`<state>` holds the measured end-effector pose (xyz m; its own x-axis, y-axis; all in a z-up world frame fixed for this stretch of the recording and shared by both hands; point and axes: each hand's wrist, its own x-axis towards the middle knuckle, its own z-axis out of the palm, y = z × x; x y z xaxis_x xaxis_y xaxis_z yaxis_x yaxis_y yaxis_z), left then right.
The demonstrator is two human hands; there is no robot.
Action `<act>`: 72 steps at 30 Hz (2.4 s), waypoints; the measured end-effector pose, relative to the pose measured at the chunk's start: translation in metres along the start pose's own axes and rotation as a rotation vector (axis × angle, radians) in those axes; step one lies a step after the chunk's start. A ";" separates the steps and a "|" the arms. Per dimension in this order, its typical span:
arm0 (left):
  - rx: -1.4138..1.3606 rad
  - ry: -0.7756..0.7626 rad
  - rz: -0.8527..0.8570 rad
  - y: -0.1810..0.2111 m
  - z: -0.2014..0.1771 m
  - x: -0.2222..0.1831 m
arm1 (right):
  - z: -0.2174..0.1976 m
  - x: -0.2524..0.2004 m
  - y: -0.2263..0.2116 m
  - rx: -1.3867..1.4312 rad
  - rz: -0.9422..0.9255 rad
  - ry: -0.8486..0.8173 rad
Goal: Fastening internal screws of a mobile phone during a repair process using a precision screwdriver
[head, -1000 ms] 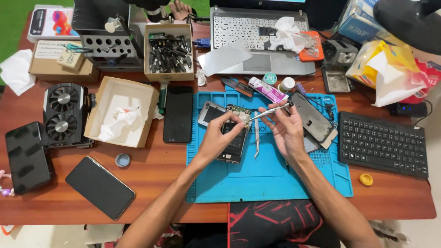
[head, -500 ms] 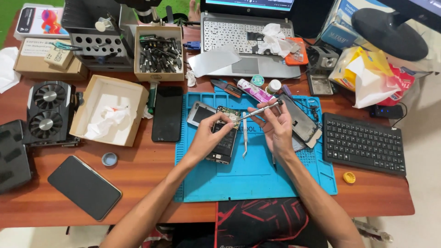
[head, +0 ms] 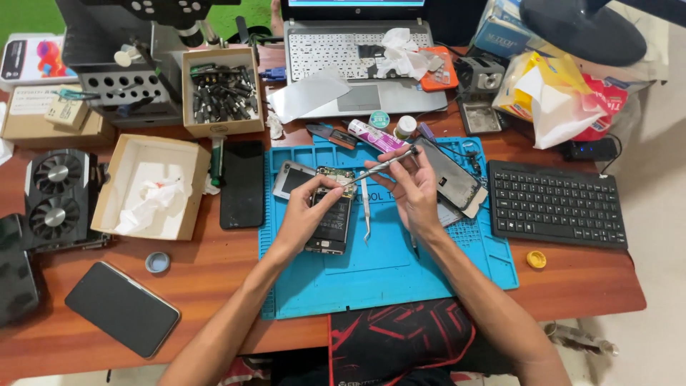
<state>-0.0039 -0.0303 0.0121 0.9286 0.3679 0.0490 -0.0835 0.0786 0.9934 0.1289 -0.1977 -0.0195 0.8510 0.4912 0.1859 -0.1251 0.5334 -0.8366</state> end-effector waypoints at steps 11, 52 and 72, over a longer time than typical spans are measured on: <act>0.008 0.013 -0.011 -0.003 0.003 -0.002 | 0.007 -0.004 -0.003 -0.065 -0.025 -0.012; -0.046 -0.131 -0.130 -0.001 0.011 -0.012 | 0.037 -0.037 -0.009 -0.507 -0.550 0.029; -0.084 -0.188 -0.170 -0.042 0.005 0.002 | 0.038 -0.044 0.003 -0.570 -0.680 -0.269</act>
<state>0.0035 -0.0376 -0.0294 0.9820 0.1652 -0.0920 0.0572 0.2045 0.9772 0.0718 -0.1919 -0.0106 0.4937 0.3782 0.7831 0.6881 0.3808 -0.6177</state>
